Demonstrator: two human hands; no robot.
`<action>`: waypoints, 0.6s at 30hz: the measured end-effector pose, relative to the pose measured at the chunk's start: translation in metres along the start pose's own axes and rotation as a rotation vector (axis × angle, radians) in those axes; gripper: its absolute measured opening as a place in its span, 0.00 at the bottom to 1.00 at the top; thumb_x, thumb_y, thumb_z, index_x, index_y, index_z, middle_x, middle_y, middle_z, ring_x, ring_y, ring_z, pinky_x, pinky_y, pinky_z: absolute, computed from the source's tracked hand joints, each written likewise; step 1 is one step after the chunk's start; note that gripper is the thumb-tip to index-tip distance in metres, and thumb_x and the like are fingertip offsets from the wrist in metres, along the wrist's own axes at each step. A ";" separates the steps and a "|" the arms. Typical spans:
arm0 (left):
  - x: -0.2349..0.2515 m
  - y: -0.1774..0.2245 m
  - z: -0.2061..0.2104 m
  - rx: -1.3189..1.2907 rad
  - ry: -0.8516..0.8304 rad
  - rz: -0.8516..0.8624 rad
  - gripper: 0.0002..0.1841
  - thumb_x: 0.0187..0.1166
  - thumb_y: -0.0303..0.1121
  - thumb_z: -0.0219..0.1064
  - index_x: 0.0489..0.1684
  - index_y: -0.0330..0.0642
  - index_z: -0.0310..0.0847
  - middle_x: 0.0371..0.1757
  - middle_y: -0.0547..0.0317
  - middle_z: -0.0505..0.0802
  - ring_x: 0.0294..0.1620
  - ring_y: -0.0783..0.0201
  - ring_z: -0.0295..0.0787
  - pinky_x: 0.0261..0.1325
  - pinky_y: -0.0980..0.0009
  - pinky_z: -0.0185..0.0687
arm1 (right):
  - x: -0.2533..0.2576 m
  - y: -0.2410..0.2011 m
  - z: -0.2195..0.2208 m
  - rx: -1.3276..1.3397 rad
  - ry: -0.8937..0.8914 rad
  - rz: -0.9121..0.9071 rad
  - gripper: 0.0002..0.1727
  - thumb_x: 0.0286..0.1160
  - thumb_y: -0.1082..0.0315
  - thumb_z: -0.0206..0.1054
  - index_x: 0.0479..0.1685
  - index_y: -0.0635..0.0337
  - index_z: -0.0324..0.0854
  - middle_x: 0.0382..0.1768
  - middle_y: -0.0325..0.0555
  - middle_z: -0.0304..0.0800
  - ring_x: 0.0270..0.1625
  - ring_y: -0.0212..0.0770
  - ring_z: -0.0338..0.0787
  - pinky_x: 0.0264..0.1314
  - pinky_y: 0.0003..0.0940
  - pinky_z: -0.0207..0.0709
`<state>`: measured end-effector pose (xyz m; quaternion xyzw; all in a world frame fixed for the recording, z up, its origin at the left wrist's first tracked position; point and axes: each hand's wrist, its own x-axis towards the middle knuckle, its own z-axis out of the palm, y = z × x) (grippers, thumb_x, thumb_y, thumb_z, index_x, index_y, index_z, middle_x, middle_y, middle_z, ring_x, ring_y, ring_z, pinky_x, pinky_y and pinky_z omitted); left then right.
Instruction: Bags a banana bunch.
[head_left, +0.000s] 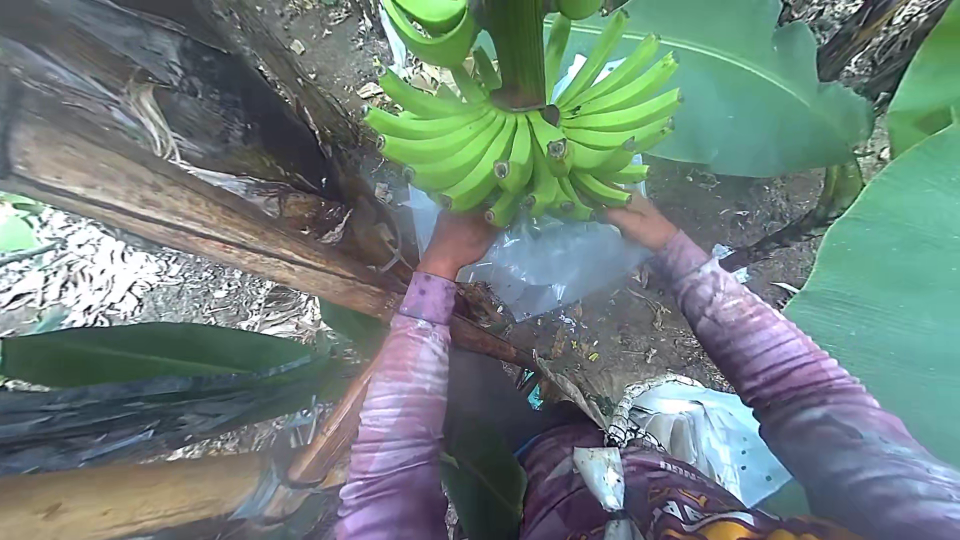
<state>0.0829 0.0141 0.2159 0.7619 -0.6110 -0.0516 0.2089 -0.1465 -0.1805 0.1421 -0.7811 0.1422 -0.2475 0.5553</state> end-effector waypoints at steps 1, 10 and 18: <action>0.002 0.003 -0.001 -0.071 0.006 -0.009 0.19 0.82 0.38 0.66 0.60 0.30 0.86 0.62 0.32 0.90 0.71 0.39 0.83 0.77 0.39 0.69 | -0.010 -0.005 -0.003 -0.013 -0.013 -0.030 0.25 0.76 0.65 0.56 0.70 0.67 0.79 0.67 0.49 0.86 0.70 0.30 0.82 0.76 0.31 0.74; 0.015 0.011 0.010 -0.188 0.011 -0.064 0.19 0.80 0.36 0.68 0.63 0.32 0.85 0.64 0.38 0.90 0.72 0.49 0.83 0.79 0.50 0.69 | -0.024 -0.006 -0.033 -0.223 -0.036 -0.165 0.11 0.78 0.67 0.66 0.44 0.64 0.92 0.58 0.49 0.93 0.67 0.41 0.88 0.75 0.44 0.77; -0.004 0.018 -0.008 -0.292 0.018 -0.183 0.16 0.84 0.34 0.67 0.64 0.35 0.84 0.61 0.46 0.91 0.66 0.63 0.84 0.75 0.64 0.73 | 0.023 0.034 -0.005 0.448 0.594 0.206 0.05 0.86 0.68 0.57 0.45 0.56 0.79 0.34 0.33 0.85 0.35 0.28 0.86 0.42 0.30 0.85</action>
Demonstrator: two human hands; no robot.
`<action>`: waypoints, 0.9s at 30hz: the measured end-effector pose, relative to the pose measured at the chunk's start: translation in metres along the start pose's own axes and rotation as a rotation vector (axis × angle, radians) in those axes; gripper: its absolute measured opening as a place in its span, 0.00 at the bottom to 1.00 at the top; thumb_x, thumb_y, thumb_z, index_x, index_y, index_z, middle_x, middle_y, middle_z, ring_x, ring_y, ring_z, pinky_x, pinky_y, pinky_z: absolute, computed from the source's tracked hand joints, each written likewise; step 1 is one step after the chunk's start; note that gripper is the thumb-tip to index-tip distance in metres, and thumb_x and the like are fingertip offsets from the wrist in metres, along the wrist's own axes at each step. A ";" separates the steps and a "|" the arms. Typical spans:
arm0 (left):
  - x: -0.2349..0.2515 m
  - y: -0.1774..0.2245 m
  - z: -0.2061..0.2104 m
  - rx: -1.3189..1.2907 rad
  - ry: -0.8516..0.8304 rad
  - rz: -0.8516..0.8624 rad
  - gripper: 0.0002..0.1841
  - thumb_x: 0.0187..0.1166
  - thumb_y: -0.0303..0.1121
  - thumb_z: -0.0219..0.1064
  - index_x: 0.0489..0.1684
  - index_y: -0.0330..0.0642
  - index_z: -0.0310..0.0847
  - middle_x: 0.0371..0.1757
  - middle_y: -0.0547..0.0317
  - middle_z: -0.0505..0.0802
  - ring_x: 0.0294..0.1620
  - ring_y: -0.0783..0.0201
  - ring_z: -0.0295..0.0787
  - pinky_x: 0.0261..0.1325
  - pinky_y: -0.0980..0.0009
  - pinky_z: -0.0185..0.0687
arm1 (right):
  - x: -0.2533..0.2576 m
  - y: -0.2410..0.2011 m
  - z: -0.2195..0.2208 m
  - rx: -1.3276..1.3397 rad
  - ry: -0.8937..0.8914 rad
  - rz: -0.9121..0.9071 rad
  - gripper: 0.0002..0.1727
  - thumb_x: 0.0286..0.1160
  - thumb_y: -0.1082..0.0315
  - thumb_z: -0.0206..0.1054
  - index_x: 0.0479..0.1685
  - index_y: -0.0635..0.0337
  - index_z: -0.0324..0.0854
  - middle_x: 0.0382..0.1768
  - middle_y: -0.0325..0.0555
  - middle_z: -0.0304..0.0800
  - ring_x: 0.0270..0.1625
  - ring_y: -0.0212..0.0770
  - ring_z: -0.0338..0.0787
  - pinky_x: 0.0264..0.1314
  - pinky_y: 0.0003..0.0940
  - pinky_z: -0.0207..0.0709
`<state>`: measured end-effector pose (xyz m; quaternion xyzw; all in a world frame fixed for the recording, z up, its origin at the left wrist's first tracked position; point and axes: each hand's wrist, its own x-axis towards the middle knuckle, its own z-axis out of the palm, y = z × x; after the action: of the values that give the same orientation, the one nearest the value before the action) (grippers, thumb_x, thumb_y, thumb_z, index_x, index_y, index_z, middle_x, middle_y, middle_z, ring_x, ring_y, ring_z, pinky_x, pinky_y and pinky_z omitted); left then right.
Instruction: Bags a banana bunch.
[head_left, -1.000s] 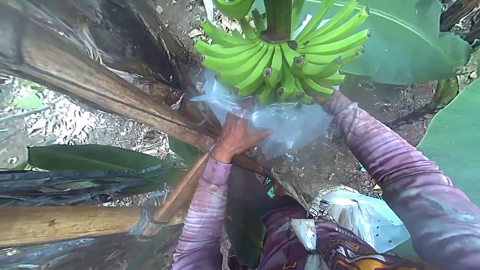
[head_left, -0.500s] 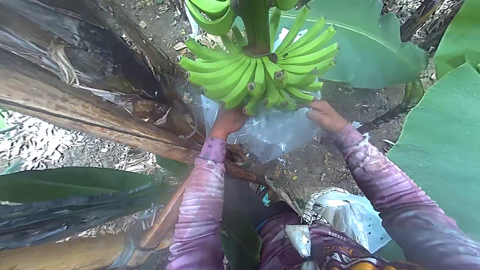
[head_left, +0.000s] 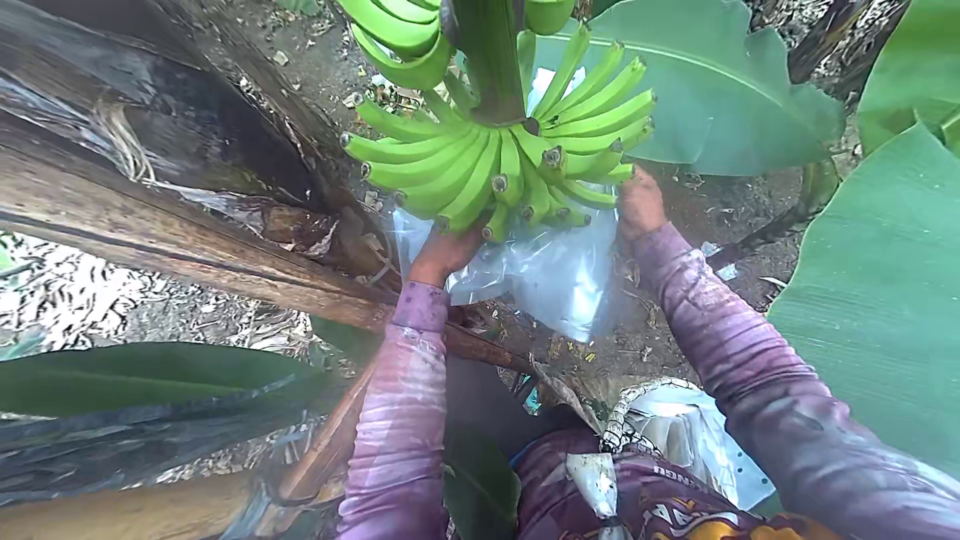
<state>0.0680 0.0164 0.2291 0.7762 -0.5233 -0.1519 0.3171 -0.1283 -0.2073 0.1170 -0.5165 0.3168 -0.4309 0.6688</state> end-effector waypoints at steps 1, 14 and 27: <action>-0.005 0.007 -0.002 -0.007 0.002 -0.033 0.16 0.84 0.33 0.67 0.63 0.35 0.84 0.60 0.46 0.91 0.65 0.63 0.84 0.75 0.64 0.73 | 0.006 -0.004 0.004 -0.024 0.032 -0.039 0.04 0.85 0.69 0.59 0.44 0.57 0.79 0.35 0.34 0.84 0.38 0.28 0.84 0.47 0.30 0.82; -0.016 0.011 0.017 0.141 0.109 -0.161 0.20 0.82 0.33 0.69 0.68 0.31 0.83 0.69 0.33 0.87 0.77 0.41 0.79 0.81 0.45 0.65 | 0.014 -0.035 0.041 -0.937 -0.245 -0.010 0.25 0.85 0.64 0.64 0.77 0.70 0.74 0.76 0.62 0.79 0.81 0.47 0.75 0.86 0.37 0.62; -0.029 -0.010 0.047 0.499 0.238 0.237 0.20 0.88 0.50 0.59 0.53 0.45 0.90 0.58 0.47 0.93 0.65 0.48 0.88 0.69 0.43 0.80 | 0.033 -0.019 0.021 -0.504 0.048 -0.103 0.20 0.79 0.69 0.67 0.65 0.74 0.79 0.59 0.62 0.87 0.63 0.46 0.87 0.71 0.41 0.79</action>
<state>0.0367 0.0296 0.1843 0.7761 -0.5904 0.1115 0.1915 -0.1005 -0.2302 0.1420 -0.6719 0.4032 -0.3841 0.4883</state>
